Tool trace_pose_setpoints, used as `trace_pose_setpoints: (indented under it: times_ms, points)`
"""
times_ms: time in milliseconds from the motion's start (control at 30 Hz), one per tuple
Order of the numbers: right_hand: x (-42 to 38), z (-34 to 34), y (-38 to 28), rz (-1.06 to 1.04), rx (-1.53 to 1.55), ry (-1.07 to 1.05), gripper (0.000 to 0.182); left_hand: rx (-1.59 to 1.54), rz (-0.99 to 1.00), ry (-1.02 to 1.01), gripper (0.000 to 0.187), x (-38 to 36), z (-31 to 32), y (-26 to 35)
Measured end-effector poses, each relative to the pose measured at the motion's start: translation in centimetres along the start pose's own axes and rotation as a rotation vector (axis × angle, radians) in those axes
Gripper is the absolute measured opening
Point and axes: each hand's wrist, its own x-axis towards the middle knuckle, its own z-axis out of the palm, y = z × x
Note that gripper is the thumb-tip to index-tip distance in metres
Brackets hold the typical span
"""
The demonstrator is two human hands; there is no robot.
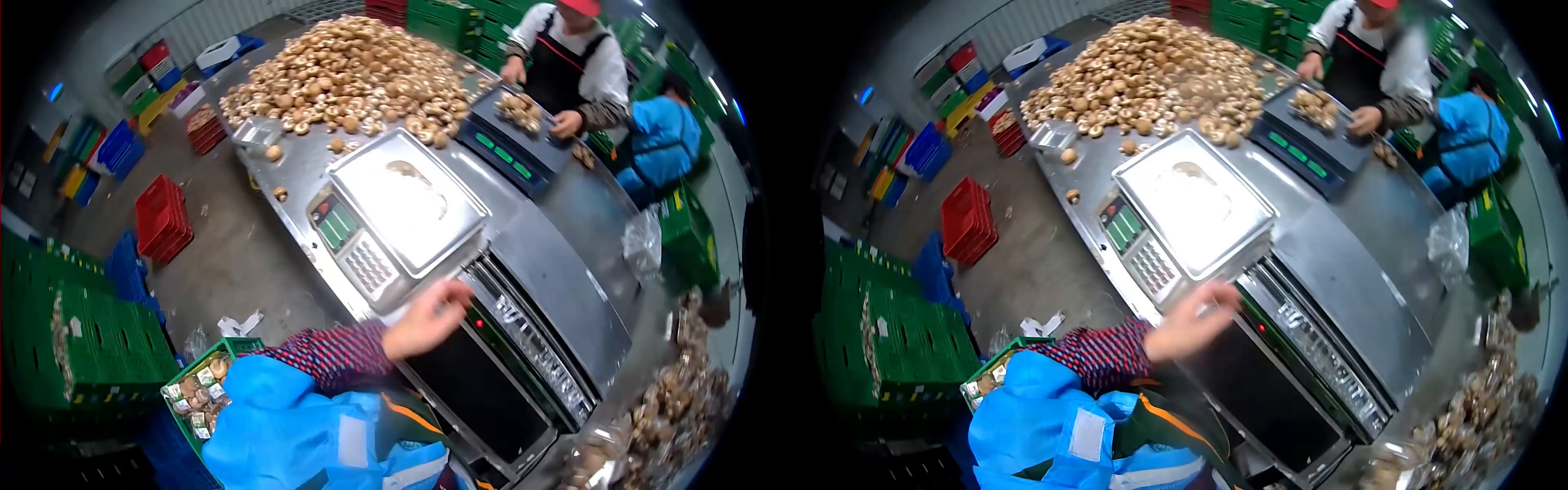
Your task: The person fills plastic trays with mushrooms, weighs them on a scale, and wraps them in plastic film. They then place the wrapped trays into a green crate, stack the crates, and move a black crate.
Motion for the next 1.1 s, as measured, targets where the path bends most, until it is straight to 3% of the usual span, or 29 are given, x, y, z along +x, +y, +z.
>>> trace_pose_setpoints:
  times_ms: [33,67,133,200,233,267,300,400,433,500,533,633,667,767,800,867,933,1100]
  points:
    - [-0.1,0.9,-1.6,-0.033,-0.008,0.000,0.043,0.103,-0.160,0.208,0.024,1.3,-3.3,0.5]
    - [0.1,1.5,-2.7,-0.053,-0.014,-0.008,0.045,0.341,-0.084,0.375,0.026,2.7,-7.1,-1.7]
    - [0.9,2.5,-4.0,-0.051,0.007,-0.070,0.048,0.462,-0.019,0.569,0.034,5.6,-15.2,-5.5]
    - [4.5,-2.2,-3.1,0.159,0.156,-0.281,0.045,0.820,-0.049,0.690,0.041,8.3,-23.0,-9.8]
    - [5.1,0.5,-2.1,0.315,0.241,-0.387,0.040,0.958,-0.107,0.742,0.044,9.7,-26.6,-11.4]
    - [5.3,3.5,0.1,0.099,-0.258,0.252,0.055,1.061,-0.183,0.777,0.046,11.2,-30.4,-13.1]
    - [6.3,4.6,1.2,0.125,-0.337,0.276,0.055,1.168,-0.331,0.796,0.047,12.8,-34.5,-14.8]
    - [7.8,11.9,2.4,0.152,-0.545,0.348,0.052,1.478,-0.462,0.894,0.040,16.1,-45.7,-18.9]
    - [8.6,14.2,2.7,0.163,-0.610,0.357,0.050,1.561,-0.663,0.798,0.033,17.1,-48.8,-19.0]
    - [9.4,19.0,3.7,0.174,-0.708,0.383,0.049,1.851,-0.312,0.907,0.027,18.5,-56.4,-25.7]
    - [10.0,20.1,3.9,0.091,-0.696,0.241,0.046,1.777,-0.444,0.847,0.028,18.8,-57.4,-26.1]
    - [10.3,27.1,5.3,0.068,-0.725,0.192,0.043,1.544,-0.947,0.483,0.030,20.2,-57.7,-22.3]
    - [10.4,28.6,5.9,0.086,-0.786,0.170,0.039,1.618,-0.903,0.298,0.030,20.2,-57.6,-20.4]
    - [10.9,31.2,7.8,0.036,-1.018,-0.160,0.029,1.599,-0.736,0.433,0.019,20.0,-58.2,-20.7]
    - [9.8,35.1,7.9,0.048,-1.272,-0.171,0.027,1.538,-0.764,0.437,0.018,19.8,-58.0,-20.8]
    - [11.7,33.5,10.7,0.060,-0.974,-0.190,0.019,1.424,-0.809,0.443,0.016,19.6,-57.9,-20.5]
    - [12.1,34.4,12.4,0.058,-0.783,-0.181,0.014,1.514,-0.846,0.394,0.015,20.2,-58.0,-20.8]
    - [9.7,37.3,13.3,0.031,-0.839,-0.255,0.014,1.510,-0.783,0.481,0.017,20.6,-59.0,-20.1]
